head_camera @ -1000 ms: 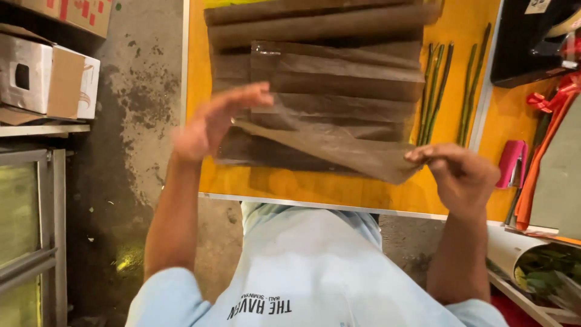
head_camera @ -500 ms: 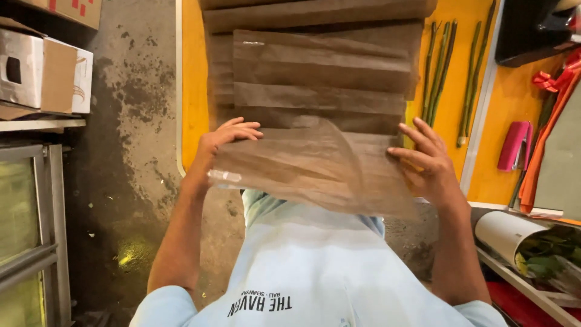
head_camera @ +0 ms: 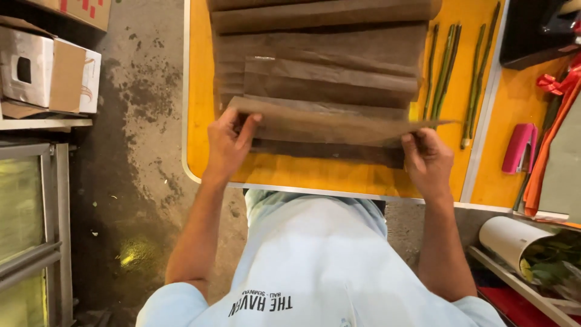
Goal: The person folds a large sheet of brown paper on a yellow table. They repeatedly fold the paper in half, pressing down on the creases to flatten them, and continue folding it into a smaller, compact rectangle.
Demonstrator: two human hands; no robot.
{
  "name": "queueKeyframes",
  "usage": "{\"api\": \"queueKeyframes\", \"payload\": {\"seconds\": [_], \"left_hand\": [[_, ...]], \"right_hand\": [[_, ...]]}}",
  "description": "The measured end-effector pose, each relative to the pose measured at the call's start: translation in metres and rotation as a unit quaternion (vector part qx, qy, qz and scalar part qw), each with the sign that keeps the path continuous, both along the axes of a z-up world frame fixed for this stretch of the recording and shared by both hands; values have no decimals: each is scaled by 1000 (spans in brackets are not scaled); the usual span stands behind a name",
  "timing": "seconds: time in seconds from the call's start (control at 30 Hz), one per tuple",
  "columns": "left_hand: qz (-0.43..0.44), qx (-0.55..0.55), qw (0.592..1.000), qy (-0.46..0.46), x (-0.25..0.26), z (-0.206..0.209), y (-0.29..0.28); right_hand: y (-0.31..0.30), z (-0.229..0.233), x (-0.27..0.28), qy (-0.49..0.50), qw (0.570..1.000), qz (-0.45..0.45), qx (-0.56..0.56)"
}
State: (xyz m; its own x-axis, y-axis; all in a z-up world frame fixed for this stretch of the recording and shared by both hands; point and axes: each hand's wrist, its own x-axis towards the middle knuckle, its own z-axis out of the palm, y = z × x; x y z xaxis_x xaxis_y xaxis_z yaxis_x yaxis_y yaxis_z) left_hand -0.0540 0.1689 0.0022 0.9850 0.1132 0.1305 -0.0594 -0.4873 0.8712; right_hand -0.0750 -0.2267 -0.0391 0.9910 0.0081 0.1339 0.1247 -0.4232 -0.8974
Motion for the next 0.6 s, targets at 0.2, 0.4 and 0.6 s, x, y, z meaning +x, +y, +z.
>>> {"api": "queueKeyframes", "payload": {"seconds": [0.2,0.4,0.6], "left_hand": [[36,-15,998,51,3,-40,0],[89,72,992,51,4,-33,-15],[99,94,989,51,7,-45,-12]], "right_hand": [[8,-10,4,-20,999,-39,-25],[19,13,4,0,994,-37,-104],[11,8,4,-21,981,-21,-194]]}}
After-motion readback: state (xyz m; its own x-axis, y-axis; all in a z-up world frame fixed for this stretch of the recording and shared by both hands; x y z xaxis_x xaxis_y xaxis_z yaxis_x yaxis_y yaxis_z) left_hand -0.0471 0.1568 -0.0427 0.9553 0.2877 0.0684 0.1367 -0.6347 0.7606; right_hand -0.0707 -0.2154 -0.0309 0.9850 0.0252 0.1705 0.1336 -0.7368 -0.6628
